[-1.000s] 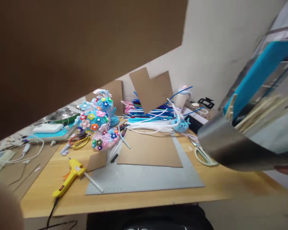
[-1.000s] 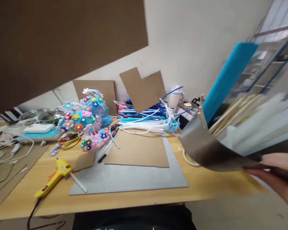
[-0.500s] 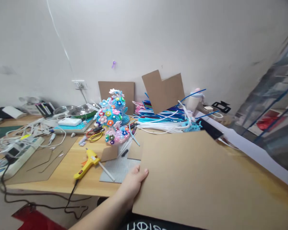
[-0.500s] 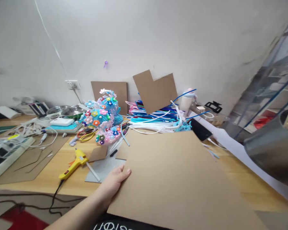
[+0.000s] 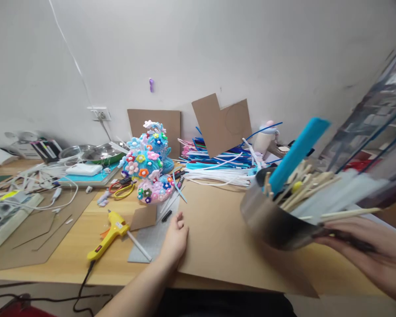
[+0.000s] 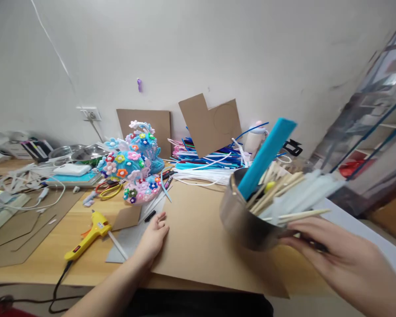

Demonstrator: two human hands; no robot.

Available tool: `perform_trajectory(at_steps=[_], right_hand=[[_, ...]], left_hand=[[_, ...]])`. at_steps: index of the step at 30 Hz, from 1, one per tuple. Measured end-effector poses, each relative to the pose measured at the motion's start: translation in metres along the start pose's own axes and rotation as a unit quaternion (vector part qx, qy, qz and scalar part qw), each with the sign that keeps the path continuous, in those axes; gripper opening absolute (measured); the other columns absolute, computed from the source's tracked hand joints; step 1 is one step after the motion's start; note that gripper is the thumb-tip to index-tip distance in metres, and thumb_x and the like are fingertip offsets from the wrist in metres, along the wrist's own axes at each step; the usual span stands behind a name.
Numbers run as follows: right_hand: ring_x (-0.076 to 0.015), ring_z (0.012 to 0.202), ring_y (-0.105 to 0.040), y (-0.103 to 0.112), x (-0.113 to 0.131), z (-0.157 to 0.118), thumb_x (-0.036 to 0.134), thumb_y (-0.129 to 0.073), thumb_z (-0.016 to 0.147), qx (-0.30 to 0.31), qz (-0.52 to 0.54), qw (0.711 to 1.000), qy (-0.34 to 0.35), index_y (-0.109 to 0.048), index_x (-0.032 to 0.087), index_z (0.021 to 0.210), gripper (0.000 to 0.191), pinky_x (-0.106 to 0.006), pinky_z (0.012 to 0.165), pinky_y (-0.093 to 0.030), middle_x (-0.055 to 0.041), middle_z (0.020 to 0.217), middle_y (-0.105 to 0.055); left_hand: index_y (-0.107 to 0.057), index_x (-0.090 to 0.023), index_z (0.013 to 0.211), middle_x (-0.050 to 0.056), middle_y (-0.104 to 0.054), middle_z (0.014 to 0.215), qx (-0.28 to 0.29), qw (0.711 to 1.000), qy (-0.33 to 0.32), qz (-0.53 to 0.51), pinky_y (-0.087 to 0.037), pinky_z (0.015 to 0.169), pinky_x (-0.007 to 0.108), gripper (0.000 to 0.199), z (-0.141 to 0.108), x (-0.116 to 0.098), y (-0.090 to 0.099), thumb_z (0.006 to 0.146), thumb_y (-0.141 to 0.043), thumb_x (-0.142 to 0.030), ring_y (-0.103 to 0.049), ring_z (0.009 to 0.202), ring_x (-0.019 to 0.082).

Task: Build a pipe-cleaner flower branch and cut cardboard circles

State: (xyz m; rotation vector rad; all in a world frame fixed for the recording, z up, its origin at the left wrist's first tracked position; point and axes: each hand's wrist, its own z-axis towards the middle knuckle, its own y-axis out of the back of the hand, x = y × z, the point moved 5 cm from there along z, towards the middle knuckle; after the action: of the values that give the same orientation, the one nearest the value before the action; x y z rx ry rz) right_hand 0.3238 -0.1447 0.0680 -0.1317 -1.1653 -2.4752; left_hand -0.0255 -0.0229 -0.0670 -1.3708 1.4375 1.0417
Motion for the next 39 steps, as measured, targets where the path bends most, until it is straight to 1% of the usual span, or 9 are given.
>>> perform_trajectory(at_steps=[5, 8, 10, 13, 15, 19, 27, 32, 39], right_hand=[[-0.0172, 0.082, -0.066, -0.061, 0.042, 0.026, 0.029, -0.06, 0.087, 0.114, 0.082, 0.987, 0.078, -0.063, 0.026, 0.088, 0.004, -0.027, 0.071, -0.053, -0.0029, 0.088, -0.068], [-0.0163, 0.083, -0.065, -0.086, 0.055, 0.036, 0.022, -0.057, 0.088, 0.14, 0.118, 0.979, 0.089, -0.059, 0.023, 0.088, 0.002, -0.027, 0.071, -0.051, -0.0028, 0.088, -0.067], [-0.0159, 0.082, -0.064, -0.1, 0.059, 0.039, 0.021, -0.057, 0.088, 0.148, 0.127, 0.977, 0.09, -0.058, 0.023, 0.09, 0.002, -0.027, 0.07, -0.05, -0.0024, 0.088, -0.067], [-0.0158, 0.081, -0.064, -0.115, 0.059, 0.04, 0.021, -0.058, 0.088, 0.15, 0.131, 0.976, 0.092, -0.056, 0.023, 0.092, 0.004, -0.027, 0.069, -0.05, -0.0022, 0.088, -0.066], [-0.0161, 0.082, -0.064, -0.121, 0.058, 0.04, 0.021, -0.058, 0.088, 0.143, 0.133, 0.977, 0.091, -0.056, 0.023, 0.092, 0.005, -0.027, 0.071, -0.05, -0.0023, 0.089, -0.067], [-0.017, 0.085, -0.064, -0.125, 0.052, 0.037, 0.022, -0.061, 0.086, 0.114, 0.12, 0.983, 0.078, -0.058, 0.024, 0.093, 0.008, -0.028, 0.073, -0.051, -0.0024, 0.091, -0.067], [-0.0172, 0.078, -0.064, -0.114, 0.047, 0.045, 0.023, -0.063, 0.085, 0.098, 0.109, 0.986, 0.073, -0.06, 0.024, 0.091, 0.007, -0.028, 0.069, -0.05, -0.0023, 0.087, -0.066], [-0.0182, 0.081, -0.064, -0.124, 0.046, 0.059, 0.024, -0.064, 0.084, 0.11, 0.139, 0.978, 0.111, -0.06, 0.022, 0.088, 0.006, -0.029, 0.072, -0.05, -0.0036, 0.087, -0.066], [-0.0188, 0.082, -0.066, -0.145, 0.053, 0.06, 0.026, -0.06, 0.087, 0.15, 0.139, 0.971, 0.124, -0.062, 0.022, 0.087, 0.005, -0.03, 0.073, -0.051, -0.004, 0.087, -0.069]], left_hand=[[-0.056, -0.016, 0.117, 0.015, -0.045, 0.139, -0.022, 0.981, -0.128, 0.146, -0.026, 0.112, 0.047, 0.046, -0.021, -0.009, 0.011, 0.072, -0.058, -0.014, -0.037, 0.134, 0.027], [-0.056, -0.02, 0.124, 0.014, -0.038, 0.147, 0.031, 0.899, -0.229, 0.372, -0.024, 0.111, 0.056, 0.055, -0.045, -0.009, 0.008, 0.071, -0.066, -0.026, -0.03, 0.138, 0.033], [-0.048, -0.02, 0.134, 0.017, -0.029, 0.152, 0.071, 0.842, -0.233, 0.481, -0.028, 0.109, 0.059, 0.076, -0.055, -0.002, 0.007, 0.065, -0.074, -0.038, -0.025, 0.139, 0.038], [-0.037, -0.017, 0.143, 0.023, -0.019, 0.153, 0.116, 0.788, -0.225, 0.562, -0.027, 0.108, 0.063, 0.104, -0.062, 0.007, 0.008, 0.054, -0.079, -0.053, -0.02, 0.139, 0.043], [-0.037, -0.018, 0.143, 0.024, -0.023, 0.152, 0.159, 0.758, -0.249, 0.581, -0.024, 0.108, 0.065, 0.108, -0.065, 0.009, 0.008, 0.052, -0.076, -0.063, -0.023, 0.138, 0.044], [-0.04, -0.025, 0.14, 0.018, -0.045, 0.142, 0.241, 0.715, -0.326, 0.569, -0.024, 0.107, 0.067, 0.094, -0.074, 0.009, 0.006, 0.063, -0.061, -0.073, -0.039, 0.131, 0.04], [-0.054, -0.022, 0.128, 0.017, -0.053, 0.135, 0.258, 0.683, -0.428, 0.533, -0.034, 0.105, 0.058, 0.058, -0.085, -0.003, -0.005, 0.083, -0.05, -0.057, -0.047, 0.127, 0.034], [-0.053, -0.022, 0.128, 0.014, -0.055, 0.134, 0.28, 0.681, -0.461, 0.496, -0.022, 0.111, 0.059, 0.053, -0.089, -0.009, 0.006, 0.085, -0.051, -0.053, -0.049, 0.126, 0.03], [-0.046, -0.026, 0.134, 0.012, -0.049, 0.14, 0.291, 0.692, -0.432, 0.499, -0.011, 0.113, 0.058, 0.056, -0.089, 0.0, 0.014, 0.085, -0.052, -0.052, -0.041, 0.133, 0.028]])
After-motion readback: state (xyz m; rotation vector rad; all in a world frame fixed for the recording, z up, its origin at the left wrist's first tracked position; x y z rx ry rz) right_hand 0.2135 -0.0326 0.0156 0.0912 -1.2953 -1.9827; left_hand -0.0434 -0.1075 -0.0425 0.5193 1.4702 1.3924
